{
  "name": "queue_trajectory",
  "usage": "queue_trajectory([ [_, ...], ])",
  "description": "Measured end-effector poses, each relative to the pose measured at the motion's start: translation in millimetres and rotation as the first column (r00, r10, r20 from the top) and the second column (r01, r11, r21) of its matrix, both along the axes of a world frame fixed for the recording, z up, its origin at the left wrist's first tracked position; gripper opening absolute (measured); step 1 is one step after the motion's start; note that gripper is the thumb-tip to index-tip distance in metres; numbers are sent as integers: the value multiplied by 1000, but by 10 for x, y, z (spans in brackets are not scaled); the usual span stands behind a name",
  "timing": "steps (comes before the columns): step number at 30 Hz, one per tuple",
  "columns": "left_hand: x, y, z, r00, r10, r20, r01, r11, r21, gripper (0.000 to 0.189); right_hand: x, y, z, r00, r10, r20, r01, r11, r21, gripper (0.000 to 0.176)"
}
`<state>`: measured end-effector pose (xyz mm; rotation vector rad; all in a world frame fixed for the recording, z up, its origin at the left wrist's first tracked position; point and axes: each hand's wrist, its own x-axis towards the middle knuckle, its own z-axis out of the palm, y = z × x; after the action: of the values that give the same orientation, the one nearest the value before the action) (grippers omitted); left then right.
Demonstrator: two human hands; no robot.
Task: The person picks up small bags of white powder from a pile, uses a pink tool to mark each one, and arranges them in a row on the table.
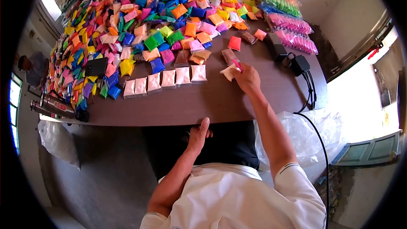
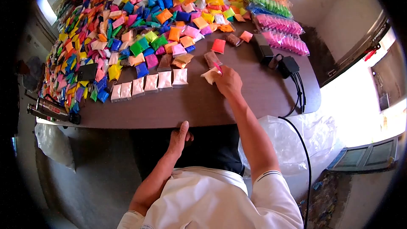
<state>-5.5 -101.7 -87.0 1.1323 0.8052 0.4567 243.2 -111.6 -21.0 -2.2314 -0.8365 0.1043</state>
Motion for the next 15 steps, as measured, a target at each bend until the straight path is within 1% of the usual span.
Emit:
queue_trajectory([
  [1, 4, 9, 3, 1000, 6, 12, -6, 1000, -4, 51, -25, 13, 31, 998, 56, -13, -56, 998, -18, 26],
  [2, 2, 17, -3, 1000, 6, 10, -6, 1000, -6, 51, -55, -1, 66, 998, 55, -15, -56, 998, -19, 26],
  [4, -10, 27, -32, 999, -11, 32, 11, 1000, 1, 50, -148, -75, 123, 973, 197, -120, -206, 976, -76, 25],
  [5, -7, 31, -51, 999, -12, 32, 12, 1000, -4, 50, -207, -112, 96, 973, 195, -121, -205, 975, -80, 25],
  [7, 0, 35, -82, 999, -8, 51, 11, 998, -58, 50, -379, -209, 24, 964, 263, -38, -264, 964, -30, 24],
  [10, 2, 35, -69, 999, -23, 38, 26, 997, -78, 49, -705, -348, 37, 957, 287, -54, -288, 957, -29, 28],
  [11, 14, 28, -55, 999, -24, 36, 27, 996, -81, 49, -786, -377, 74, 946, 316, -69, -320, 945, -64, 30],
  [12, 27, 21, -39, 1000, -16, 9, 17, 997, -78, 52, -860, -390, 65, 946, 316, -71, -320, 945, -65, 30],
  [14, 10, 15, -37, 1000, -6, -21, 4, 997, -75, 55, -997, -404, 38, 936, 352, -9, -352, 936, -32, 31],
  [15, -4, 21, -45, 1000, -6, 12, 7, 995, -99, 52, -1038, -408, 23, 925, 376, 43, -376, 926, -19, 32],
])
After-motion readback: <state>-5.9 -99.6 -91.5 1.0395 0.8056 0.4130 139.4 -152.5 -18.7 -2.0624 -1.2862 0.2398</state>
